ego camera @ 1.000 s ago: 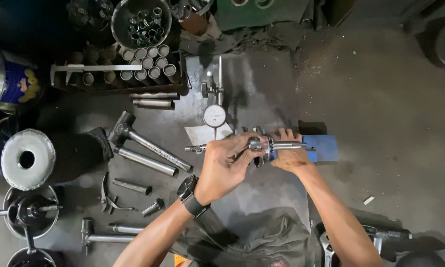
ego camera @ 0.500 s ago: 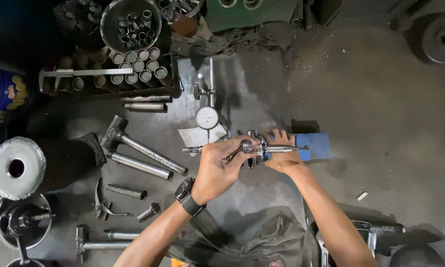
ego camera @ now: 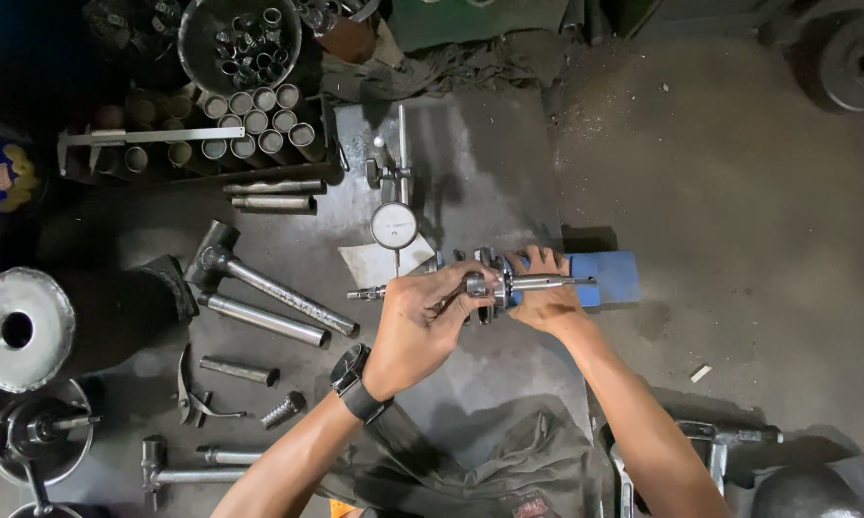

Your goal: Inspecting and measuring a motorcycle crankshaft using a dial indicator and related workshop tools.

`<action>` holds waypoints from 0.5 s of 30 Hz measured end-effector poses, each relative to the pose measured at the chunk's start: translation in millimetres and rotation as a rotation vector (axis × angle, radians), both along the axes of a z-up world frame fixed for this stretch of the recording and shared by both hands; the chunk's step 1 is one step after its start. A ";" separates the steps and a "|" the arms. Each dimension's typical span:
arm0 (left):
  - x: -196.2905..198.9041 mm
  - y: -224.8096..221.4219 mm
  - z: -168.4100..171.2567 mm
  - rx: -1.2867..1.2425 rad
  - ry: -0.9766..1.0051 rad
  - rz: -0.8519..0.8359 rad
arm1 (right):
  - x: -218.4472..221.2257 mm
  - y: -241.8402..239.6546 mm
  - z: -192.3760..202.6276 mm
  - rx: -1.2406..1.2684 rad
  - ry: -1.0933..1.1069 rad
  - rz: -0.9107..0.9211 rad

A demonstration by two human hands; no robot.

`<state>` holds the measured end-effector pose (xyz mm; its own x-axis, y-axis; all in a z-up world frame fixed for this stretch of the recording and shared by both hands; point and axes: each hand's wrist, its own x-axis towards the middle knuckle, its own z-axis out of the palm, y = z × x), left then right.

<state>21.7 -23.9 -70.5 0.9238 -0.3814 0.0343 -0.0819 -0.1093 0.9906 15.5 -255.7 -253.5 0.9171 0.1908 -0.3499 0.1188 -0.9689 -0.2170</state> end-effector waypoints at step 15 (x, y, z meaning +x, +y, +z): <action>1.2 2.3 2.5 -0.030 -0.001 0.013 | 0.2 1.1 -3.6 0.034 -0.070 -0.003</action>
